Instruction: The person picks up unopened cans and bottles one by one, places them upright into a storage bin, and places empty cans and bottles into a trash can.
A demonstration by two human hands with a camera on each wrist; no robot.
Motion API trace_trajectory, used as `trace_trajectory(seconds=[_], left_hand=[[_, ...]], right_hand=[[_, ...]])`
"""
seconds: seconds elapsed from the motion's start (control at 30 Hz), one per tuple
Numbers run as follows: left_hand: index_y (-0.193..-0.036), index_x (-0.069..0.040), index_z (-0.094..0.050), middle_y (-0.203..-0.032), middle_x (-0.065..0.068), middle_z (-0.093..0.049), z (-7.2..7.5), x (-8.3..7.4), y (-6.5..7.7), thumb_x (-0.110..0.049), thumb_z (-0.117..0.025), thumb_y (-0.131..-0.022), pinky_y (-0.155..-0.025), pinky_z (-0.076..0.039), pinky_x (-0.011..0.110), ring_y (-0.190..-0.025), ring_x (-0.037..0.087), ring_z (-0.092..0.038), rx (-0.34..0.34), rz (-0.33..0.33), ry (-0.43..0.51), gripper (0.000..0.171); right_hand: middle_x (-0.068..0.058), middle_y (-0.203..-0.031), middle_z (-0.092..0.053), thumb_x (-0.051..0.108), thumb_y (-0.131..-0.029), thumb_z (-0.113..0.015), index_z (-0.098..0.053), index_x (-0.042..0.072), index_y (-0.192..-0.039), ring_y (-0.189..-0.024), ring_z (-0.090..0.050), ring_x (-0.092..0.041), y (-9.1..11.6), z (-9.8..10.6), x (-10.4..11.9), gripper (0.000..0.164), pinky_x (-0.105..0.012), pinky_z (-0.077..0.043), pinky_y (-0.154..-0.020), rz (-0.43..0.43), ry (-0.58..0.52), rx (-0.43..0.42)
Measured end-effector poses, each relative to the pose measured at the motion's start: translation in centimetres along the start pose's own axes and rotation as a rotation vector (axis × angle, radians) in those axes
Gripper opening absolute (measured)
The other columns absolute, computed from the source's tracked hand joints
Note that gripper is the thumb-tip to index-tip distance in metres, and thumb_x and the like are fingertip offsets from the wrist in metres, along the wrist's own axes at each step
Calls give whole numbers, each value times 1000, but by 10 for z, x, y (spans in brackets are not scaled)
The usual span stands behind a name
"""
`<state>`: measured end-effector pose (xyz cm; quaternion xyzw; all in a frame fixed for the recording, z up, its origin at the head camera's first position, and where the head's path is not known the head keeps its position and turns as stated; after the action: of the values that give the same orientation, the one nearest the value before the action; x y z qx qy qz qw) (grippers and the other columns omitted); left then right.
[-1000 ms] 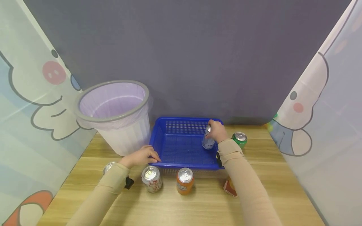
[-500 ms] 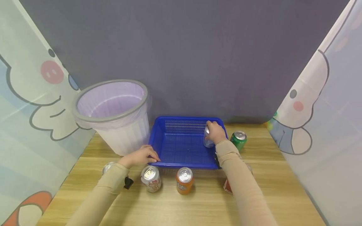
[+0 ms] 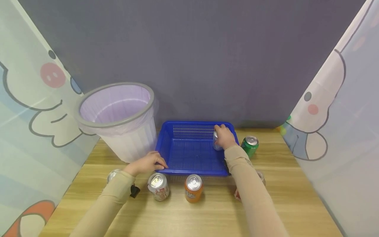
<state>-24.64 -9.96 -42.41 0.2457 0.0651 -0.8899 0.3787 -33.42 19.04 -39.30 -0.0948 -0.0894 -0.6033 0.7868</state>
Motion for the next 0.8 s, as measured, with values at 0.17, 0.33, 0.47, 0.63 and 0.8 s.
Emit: trace_trajectory(seconds=[0.17,0.33,0.47,0.63,0.8], left_hand=[[-98,-13,-76,-99,-4,-73,1,0,1,-14,-63,-89,-109,-21,59,-92,12,-55,-4,1,-23,16],[-99,-14,-75,-99,-4,-73,1,-1,0,-15,-63,-90,-109,-21,59,-99,17,-60,-2,-9,-45,16],[-99,-13,-75,-99,-4,-73,1,-1,-1,-15,-63,-89,-109,-22,58,-101,18,-61,-2,-13,-48,16],[-98,-13,-75,-98,-4,-73,1,0,-1,-15,-63,-89,-109,-21,57,-101,18,-61,4,-4,-29,16],[-98,-13,-75,-98,-4,-73,0,2,0,-15,-63,-89,-109,-20,58,-101,18,-61,7,-6,-23,16]], right_hand=[[-27,-114,-50,7,-71,-80,-51,1,-117,-105,-53,-44,-4,0,5,55,-54,-49,-86,3,13,45],[-29,-123,-46,7,-72,-80,-51,0,-119,-116,-44,-46,-4,4,9,56,-56,-47,-88,14,104,51],[-31,-126,-46,0,-73,-76,-51,-1,-122,-118,-44,-46,-3,10,13,56,-56,-48,-87,23,162,27],[-31,-135,-42,-6,-77,-69,-48,0,-130,-125,-40,-47,-6,8,10,57,-58,-46,-92,-8,151,43],[-32,-137,-40,-9,-77,-65,-49,0,-130,-128,-38,-47,-8,6,9,56,-59,-44,-95,-4,165,33]])
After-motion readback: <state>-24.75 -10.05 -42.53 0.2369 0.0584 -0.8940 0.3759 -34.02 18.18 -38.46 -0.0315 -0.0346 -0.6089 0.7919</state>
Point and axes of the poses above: each hand's wrist, its own y-axis away from the middle knuckle, its own z-axis out of the back of the hand, x = y × z, the point moved 5 cm from there along -y, towards the middle knuckle
